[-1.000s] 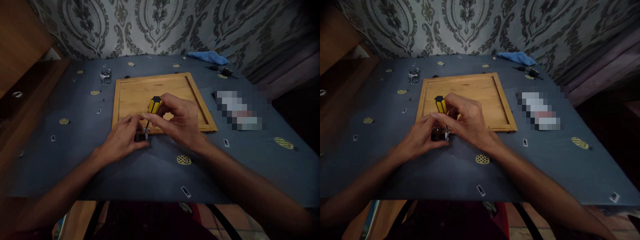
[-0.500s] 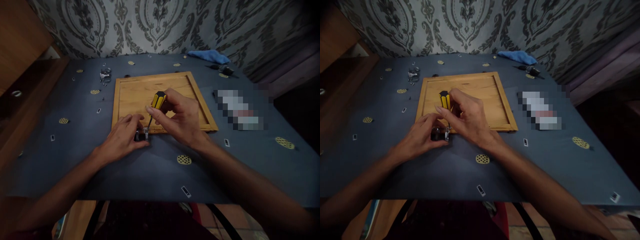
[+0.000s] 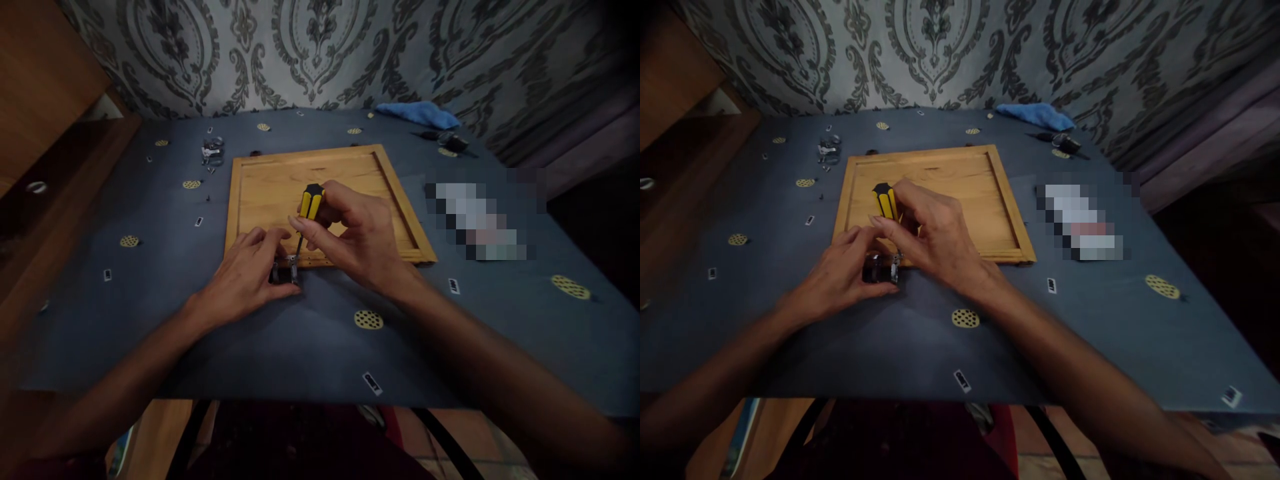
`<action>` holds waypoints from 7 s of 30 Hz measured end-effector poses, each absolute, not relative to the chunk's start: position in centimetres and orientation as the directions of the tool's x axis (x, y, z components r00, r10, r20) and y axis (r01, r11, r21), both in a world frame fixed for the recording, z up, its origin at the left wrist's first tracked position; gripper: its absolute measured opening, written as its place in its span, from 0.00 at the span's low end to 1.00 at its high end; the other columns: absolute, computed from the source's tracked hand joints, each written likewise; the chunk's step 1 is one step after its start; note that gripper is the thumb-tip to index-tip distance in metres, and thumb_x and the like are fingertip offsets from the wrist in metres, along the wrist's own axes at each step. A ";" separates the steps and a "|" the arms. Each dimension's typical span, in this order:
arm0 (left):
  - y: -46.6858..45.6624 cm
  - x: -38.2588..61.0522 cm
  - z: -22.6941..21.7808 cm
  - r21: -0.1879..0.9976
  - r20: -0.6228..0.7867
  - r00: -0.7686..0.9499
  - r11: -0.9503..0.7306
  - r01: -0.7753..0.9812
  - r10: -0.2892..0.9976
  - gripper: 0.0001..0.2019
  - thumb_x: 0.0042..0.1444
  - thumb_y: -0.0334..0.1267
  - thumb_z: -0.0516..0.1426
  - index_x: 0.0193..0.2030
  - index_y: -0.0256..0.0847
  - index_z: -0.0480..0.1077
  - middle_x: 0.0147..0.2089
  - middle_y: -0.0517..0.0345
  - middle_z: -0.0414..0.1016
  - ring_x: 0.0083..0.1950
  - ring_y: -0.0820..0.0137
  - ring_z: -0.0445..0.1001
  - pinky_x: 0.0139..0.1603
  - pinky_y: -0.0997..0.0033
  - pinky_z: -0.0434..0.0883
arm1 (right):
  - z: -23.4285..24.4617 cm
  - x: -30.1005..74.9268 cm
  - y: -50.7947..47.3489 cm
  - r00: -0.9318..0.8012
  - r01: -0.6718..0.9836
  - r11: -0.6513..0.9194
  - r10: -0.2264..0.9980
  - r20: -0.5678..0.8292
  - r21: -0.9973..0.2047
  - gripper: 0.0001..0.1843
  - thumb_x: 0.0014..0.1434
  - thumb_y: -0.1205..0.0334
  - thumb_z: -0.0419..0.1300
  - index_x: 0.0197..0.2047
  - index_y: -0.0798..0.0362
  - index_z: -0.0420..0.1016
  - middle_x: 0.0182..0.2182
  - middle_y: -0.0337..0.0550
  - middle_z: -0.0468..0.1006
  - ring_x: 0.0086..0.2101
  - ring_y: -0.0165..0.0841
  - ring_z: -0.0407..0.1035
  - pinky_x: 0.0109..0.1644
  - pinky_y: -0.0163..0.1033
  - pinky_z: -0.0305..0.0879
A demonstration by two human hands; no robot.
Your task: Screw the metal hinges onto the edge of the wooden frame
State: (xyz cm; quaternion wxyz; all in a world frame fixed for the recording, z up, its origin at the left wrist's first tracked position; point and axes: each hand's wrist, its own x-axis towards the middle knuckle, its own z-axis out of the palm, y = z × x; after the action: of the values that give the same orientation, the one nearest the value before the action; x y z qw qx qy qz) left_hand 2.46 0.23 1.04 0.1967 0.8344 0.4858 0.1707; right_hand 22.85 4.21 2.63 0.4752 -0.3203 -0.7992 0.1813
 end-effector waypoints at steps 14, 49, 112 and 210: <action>-0.1 2.3 0.9 0.525 0.104 0.469 -0.448 0.723 0.877 0.35 0.53 0.44 0.73 0.64 0.47 0.63 0.52 0.54 0.80 0.58 0.52 0.74 0.59 0.50 0.72 | 2.8 23.2 4.2 -0.361 0.363 0.720 0.694 0.623 -0.592 0.18 0.69 0.50 0.66 0.32 0.46 0.66 0.24 0.35 0.71 0.25 0.33 0.66 0.30 0.41 0.62; 0.1 2.6 0.5 0.534 0.122 0.444 -0.436 0.724 0.888 0.32 0.53 0.38 0.73 0.61 0.44 0.63 0.50 0.56 0.82 0.56 0.53 0.76 0.59 0.52 0.71 | 2.5 22.6 3.6 -0.260 0.218 0.627 0.776 0.575 -0.748 0.17 0.66 0.47 0.68 0.34 0.47 0.70 0.28 0.36 0.69 0.27 0.30 0.67 0.28 0.38 0.66; 0.2 2.5 0.4 0.534 0.097 0.447 -0.426 0.731 0.889 0.28 0.55 0.41 0.71 0.57 0.45 0.65 0.49 0.55 0.81 0.54 0.54 0.77 0.56 0.52 0.73 | 1.2 22.1 3.5 -0.144 0.276 0.685 0.723 0.676 -0.674 0.18 0.66 0.43 0.67 0.36 0.45 0.69 0.30 0.37 0.69 0.28 0.32 0.65 0.29 0.41 0.72; 0.2 2.6 0.8 0.563 0.066 0.441 -0.398 0.724 0.895 0.28 0.56 0.45 0.70 0.59 0.44 0.65 0.50 0.53 0.80 0.54 0.53 0.77 0.57 0.49 0.73 | 2.9 22.7 3.5 -0.225 0.255 0.748 0.662 0.714 -0.613 0.19 0.66 0.49 0.69 0.31 0.47 0.67 0.27 0.36 0.71 0.25 0.30 0.65 0.30 0.41 0.67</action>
State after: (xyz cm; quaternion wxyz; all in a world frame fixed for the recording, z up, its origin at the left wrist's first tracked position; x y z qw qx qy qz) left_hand 2.60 0.22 0.84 0.2340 0.8159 0.4962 0.1828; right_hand 22.68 3.46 2.91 0.5444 -0.3018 -0.7600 0.1872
